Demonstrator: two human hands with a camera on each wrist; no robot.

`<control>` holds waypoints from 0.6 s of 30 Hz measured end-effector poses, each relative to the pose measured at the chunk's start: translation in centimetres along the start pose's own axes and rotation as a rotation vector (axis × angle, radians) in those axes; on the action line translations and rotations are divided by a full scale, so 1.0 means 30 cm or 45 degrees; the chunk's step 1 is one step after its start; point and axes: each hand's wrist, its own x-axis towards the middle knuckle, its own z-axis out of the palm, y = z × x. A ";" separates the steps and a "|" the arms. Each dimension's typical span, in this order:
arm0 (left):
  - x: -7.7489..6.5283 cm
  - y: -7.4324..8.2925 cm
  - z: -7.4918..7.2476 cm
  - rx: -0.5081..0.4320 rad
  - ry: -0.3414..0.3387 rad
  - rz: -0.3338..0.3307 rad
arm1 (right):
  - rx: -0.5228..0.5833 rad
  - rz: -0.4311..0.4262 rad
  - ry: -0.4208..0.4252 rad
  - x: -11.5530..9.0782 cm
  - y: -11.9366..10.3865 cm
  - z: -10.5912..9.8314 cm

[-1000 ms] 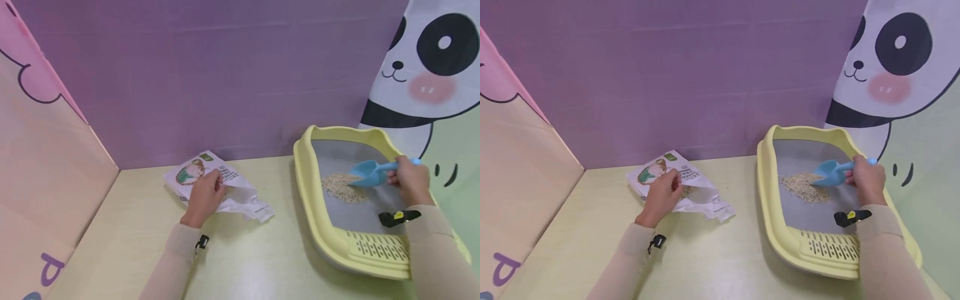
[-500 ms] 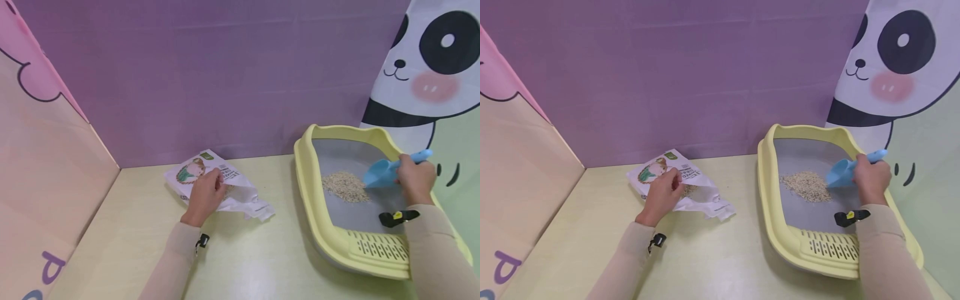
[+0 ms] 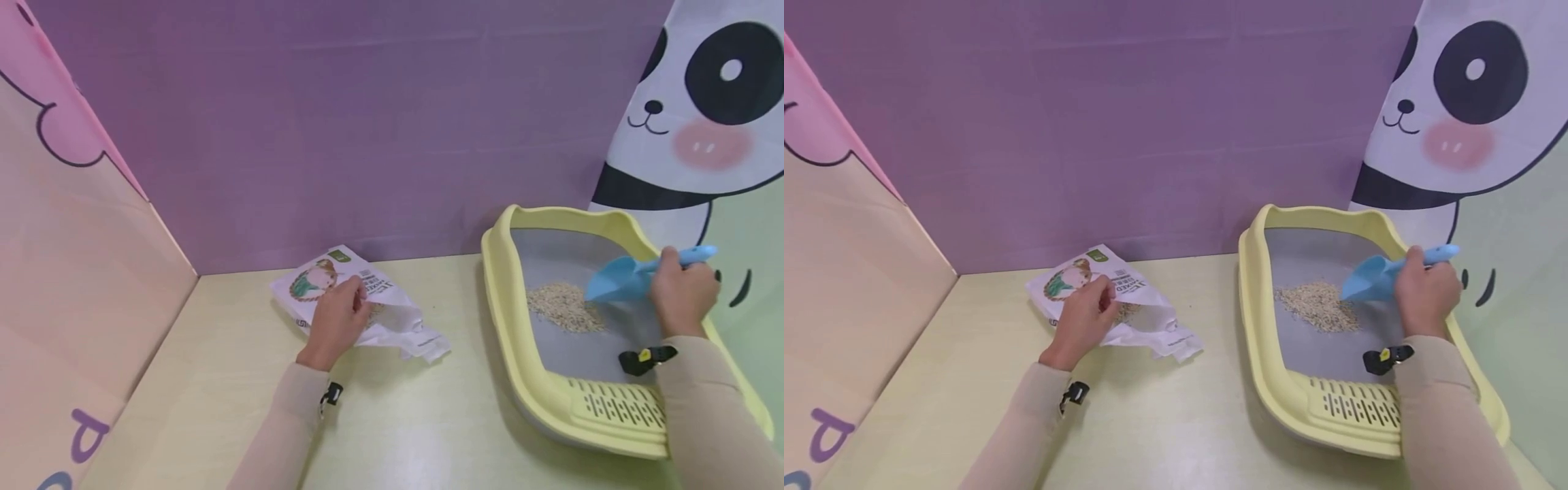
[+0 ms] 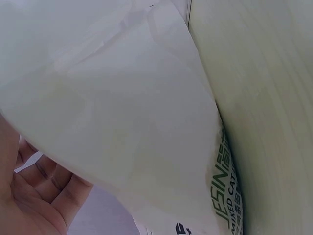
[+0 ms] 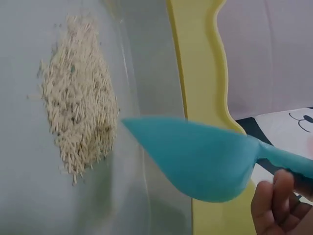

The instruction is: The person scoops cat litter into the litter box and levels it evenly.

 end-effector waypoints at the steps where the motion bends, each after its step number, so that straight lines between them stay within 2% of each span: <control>1: -0.001 0.001 0.001 0.002 0.000 0.000 | -0.013 -0.032 0.026 0.004 0.006 0.005; 4: -0.002 0.005 0.004 0.005 0.000 0.004 | -0.051 -0.153 0.107 0.013 0.017 0.013; 7: -0.003 0.007 0.004 0.001 -0.010 0.003 | -0.034 -0.172 0.139 0.020 0.018 0.010; 10: -0.005 0.007 0.005 0.001 -0.025 0.002 | 0.043 -0.117 0.053 0.019 0.019 0.006; 14: -0.006 0.005 0.003 0.009 -0.022 0.006 | 0.190 -0.078 -0.147 0.009 0.019 0.009; 18: -0.005 0.003 0.001 0.014 -0.013 0.012 | 0.213 -0.091 -0.249 0.006 0.015 0.013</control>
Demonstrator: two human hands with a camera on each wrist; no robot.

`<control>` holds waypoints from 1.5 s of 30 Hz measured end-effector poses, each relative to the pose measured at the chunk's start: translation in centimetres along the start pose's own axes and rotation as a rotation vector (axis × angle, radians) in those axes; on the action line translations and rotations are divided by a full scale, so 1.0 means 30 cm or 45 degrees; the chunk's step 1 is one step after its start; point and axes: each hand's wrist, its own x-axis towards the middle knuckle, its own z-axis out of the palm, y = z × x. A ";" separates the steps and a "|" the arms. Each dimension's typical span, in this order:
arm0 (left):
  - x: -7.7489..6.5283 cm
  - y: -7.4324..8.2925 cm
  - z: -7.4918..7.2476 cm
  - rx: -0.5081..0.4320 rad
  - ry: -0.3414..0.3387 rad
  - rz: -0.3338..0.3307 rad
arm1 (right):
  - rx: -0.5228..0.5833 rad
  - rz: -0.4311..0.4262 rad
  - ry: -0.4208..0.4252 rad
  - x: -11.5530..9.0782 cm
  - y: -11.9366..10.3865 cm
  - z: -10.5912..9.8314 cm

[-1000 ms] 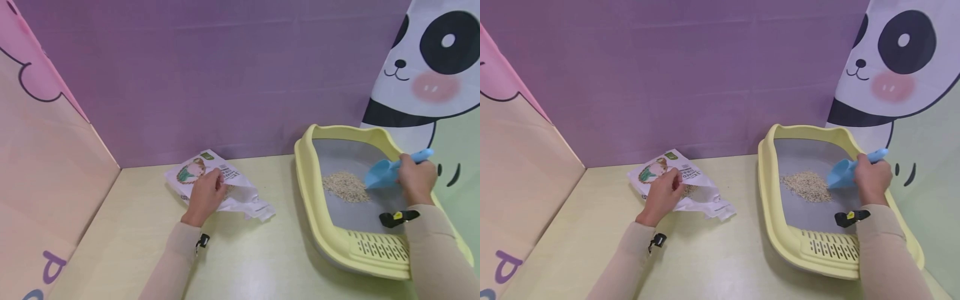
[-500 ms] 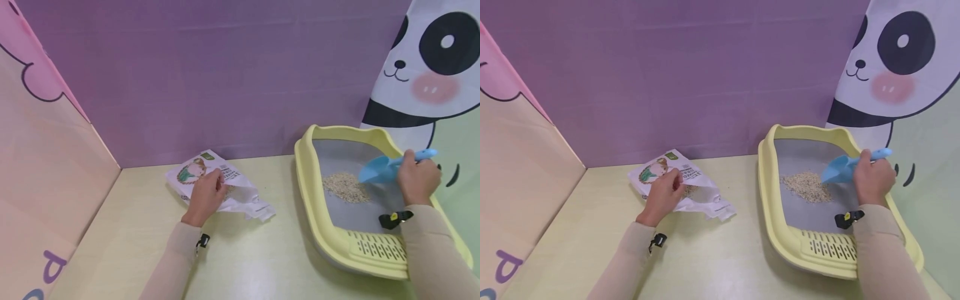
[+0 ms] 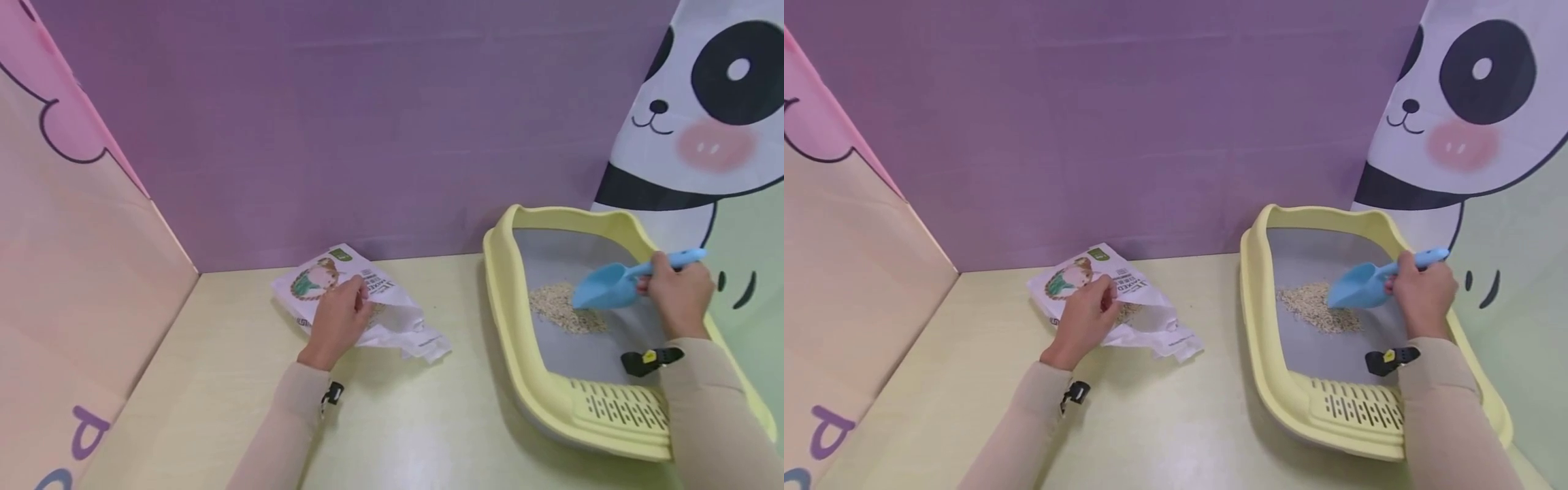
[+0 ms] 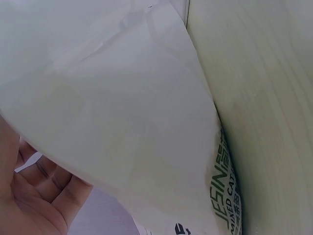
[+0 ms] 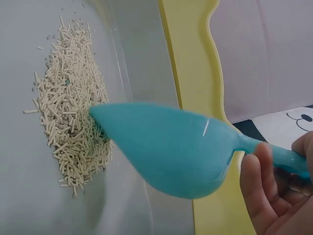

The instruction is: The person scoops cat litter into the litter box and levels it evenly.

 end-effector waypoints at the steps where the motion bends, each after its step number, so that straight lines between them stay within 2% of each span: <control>1: 0.000 -0.001 -0.001 0.001 0.001 0.000 | -0.015 -0.002 -0.010 0.000 0.000 0.002; 8: 0.002 -0.009 -0.008 0.004 0.014 0.011 | -0.183 0.008 0.044 -0.005 -0.006 -0.002; 10: 0.003 -0.011 -0.008 0.005 0.011 0.011 | -0.142 0.041 0.069 -0.011 -0.015 -0.002; 17: 0.010 -0.017 -0.010 0.004 0.005 0.013 | 0.327 0.100 0.151 -0.040 -0.066 0.015; 22: 0.011 -0.014 -0.008 -0.003 -0.007 0.010 | 0.695 0.165 0.113 -0.048 -0.082 0.015; 26: 0.011 -0.009 -0.004 0.004 -0.015 0.000 | 1.003 0.160 0.091 -0.049 -0.083 0.009; 28: 0.012 -0.006 -0.007 0.009 -0.012 -0.010 | 1.128 0.138 0.071 -0.057 -0.094 0.008; 31: 0.011 -0.008 -0.012 0.011 -0.009 -0.006 | 1.222 0.081 0.021 -0.094 -0.130 0.007; 34: 0.011 -0.010 -0.012 -0.008 -0.012 0.005 | 1.301 -0.017 -0.024 -0.155 -0.184 0.017; 38: 0.013 -0.010 -0.006 -0.028 -0.009 0.013 | 1.413 -0.160 -0.151 -0.251 -0.282 0.067; 41: 0.011 -0.009 -0.002 -0.024 -0.020 0.008 | 1.382 -0.264 -0.284 -0.329 -0.355 0.124; 45: 0.005 -0.009 -0.007 -0.014 -0.024 -0.001 | 1.198 -0.380 -0.429 -0.436 -0.424 0.213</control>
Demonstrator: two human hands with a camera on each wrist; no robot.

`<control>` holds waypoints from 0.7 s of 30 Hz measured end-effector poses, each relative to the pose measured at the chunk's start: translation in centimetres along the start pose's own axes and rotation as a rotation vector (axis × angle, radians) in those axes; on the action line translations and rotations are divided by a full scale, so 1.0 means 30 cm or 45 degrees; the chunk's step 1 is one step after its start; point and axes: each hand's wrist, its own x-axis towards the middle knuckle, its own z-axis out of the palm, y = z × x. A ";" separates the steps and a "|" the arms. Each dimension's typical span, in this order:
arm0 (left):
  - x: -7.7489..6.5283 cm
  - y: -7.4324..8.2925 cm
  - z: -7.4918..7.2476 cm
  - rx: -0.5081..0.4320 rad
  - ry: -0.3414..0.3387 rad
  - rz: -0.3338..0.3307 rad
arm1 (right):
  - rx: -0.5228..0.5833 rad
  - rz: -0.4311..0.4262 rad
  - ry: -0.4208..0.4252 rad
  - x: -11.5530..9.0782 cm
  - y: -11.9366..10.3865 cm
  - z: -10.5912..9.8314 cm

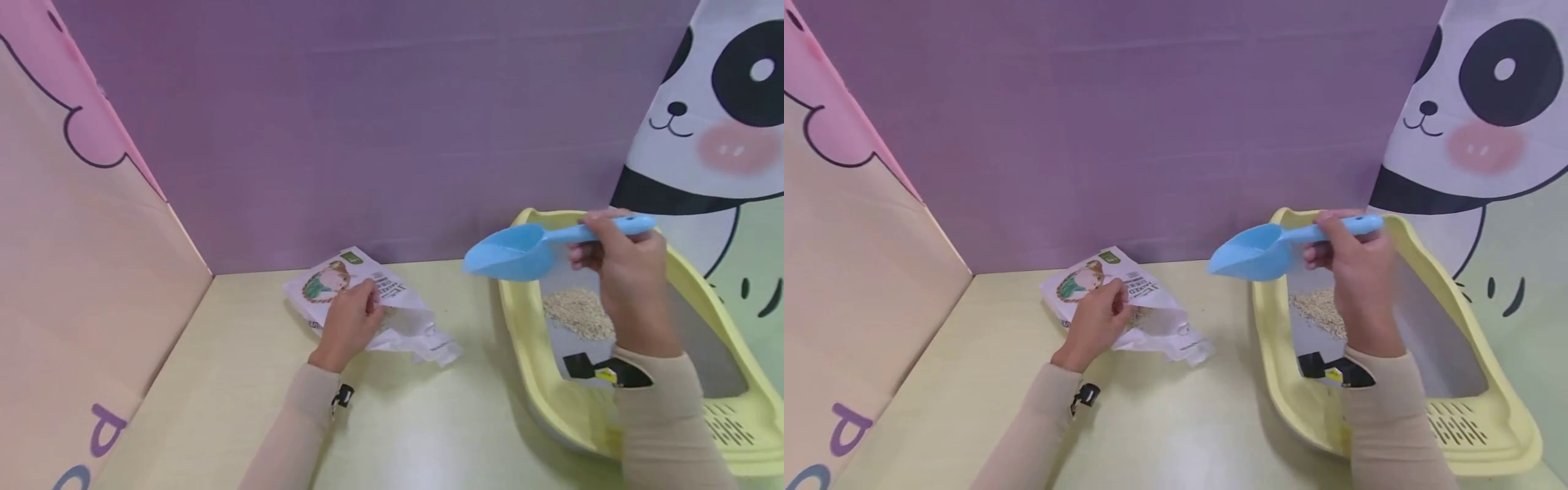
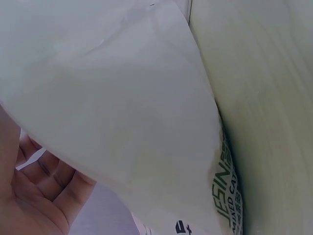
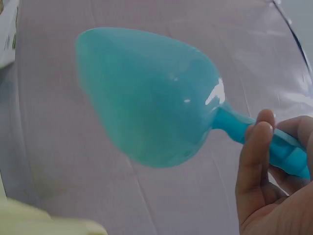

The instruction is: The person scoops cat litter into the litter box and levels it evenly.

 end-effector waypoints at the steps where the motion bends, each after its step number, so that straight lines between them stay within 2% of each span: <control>1: -0.002 0.000 -0.002 0.005 0.004 -0.002 | -0.046 0.009 -0.033 -0.015 0.013 0.030; 5: -0.004 0.002 -0.009 0.008 0.034 -0.008 | -0.226 0.126 -0.158 -0.069 0.081 0.125; 10: -0.006 0.001 -0.008 0.010 0.023 -0.021 | -0.489 0.299 -0.292 -0.126 0.171 0.189; 16: -0.006 0.003 -0.001 0.016 0.004 -0.045 | -0.634 0.358 -0.413 -0.174 0.248 0.232; 21: -0.002 0.003 0.003 0.035 -0.021 -0.044 | -0.635 0.313 -0.403 -0.206 0.282 0.259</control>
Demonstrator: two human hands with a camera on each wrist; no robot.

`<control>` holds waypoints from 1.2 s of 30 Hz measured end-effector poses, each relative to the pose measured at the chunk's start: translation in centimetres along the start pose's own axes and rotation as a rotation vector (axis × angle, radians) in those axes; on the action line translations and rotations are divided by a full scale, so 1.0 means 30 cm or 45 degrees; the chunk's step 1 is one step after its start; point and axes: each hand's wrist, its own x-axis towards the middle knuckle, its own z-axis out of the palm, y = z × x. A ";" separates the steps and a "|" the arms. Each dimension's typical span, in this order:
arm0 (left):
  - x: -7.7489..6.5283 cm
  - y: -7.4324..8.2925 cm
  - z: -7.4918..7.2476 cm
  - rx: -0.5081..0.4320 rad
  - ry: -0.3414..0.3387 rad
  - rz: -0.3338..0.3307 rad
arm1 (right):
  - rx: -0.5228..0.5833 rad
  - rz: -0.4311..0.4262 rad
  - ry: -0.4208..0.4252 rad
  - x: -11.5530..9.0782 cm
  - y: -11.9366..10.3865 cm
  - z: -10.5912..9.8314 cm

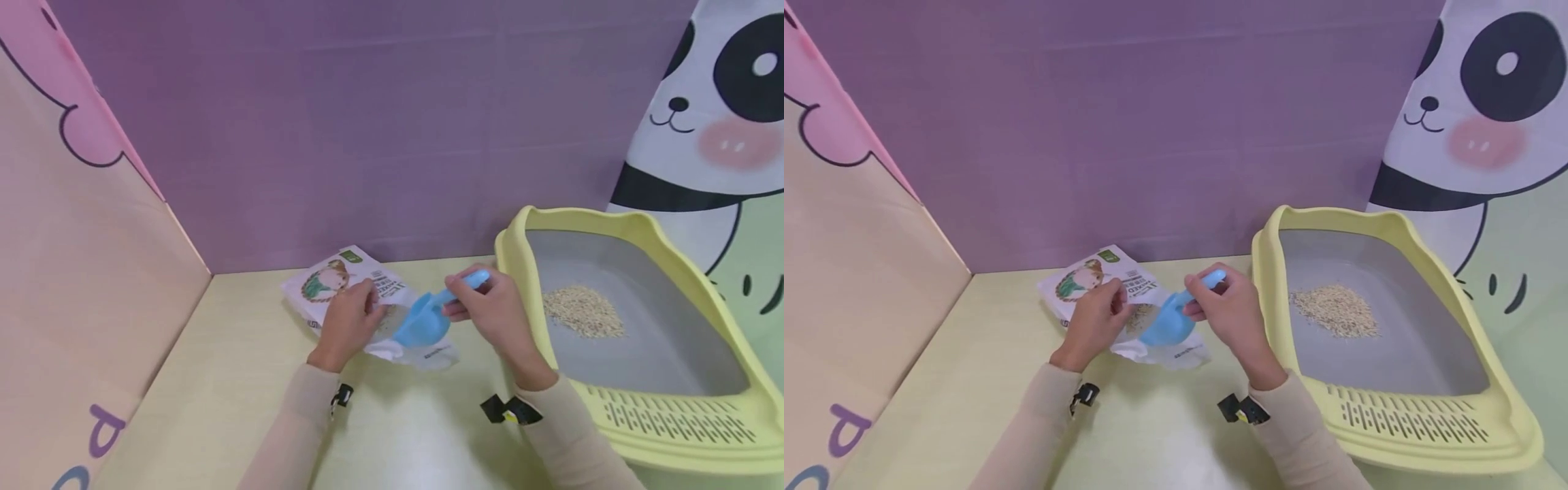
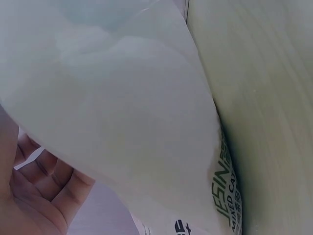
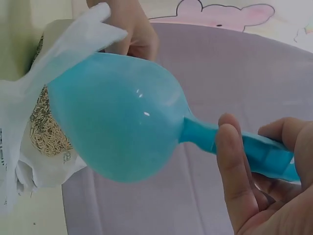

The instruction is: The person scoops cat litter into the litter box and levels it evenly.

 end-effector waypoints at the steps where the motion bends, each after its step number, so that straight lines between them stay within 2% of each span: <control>1: 0.001 0.001 0.000 0.000 0.000 0.001 | 0.004 -0.011 0.013 -0.002 0.002 0.006; 8: 0.002 0.003 -0.003 0.011 0.003 0.009 | -0.069 -0.085 0.104 -0.007 0.028 0.033; 12: 0.002 0.003 0.000 0.016 0.009 0.028 | -0.179 -0.129 0.085 -0.005 0.060 0.056; 17: 0.004 0.001 0.010 0.024 0.016 0.046 | -0.432 -0.222 0.046 -0.007 0.091 0.079; 19: 0.002 0.001 0.012 0.029 0.013 0.049 | -0.570 -0.269 0.068 -0.009 0.096 0.085; 22: 0.000 0.000 0.015 0.030 0.007 0.049 | -0.681 -0.310 0.086 -0.011 0.099 0.090; 32: -0.008 0.000 0.015 0.019 -0.004 0.033 | -0.701 -0.277 0.052 -0.013 0.117 0.100; 36: -0.008 0.002 0.019 0.006 0.002 0.047 | -0.719 -0.267 0.077 -0.015 0.125 0.105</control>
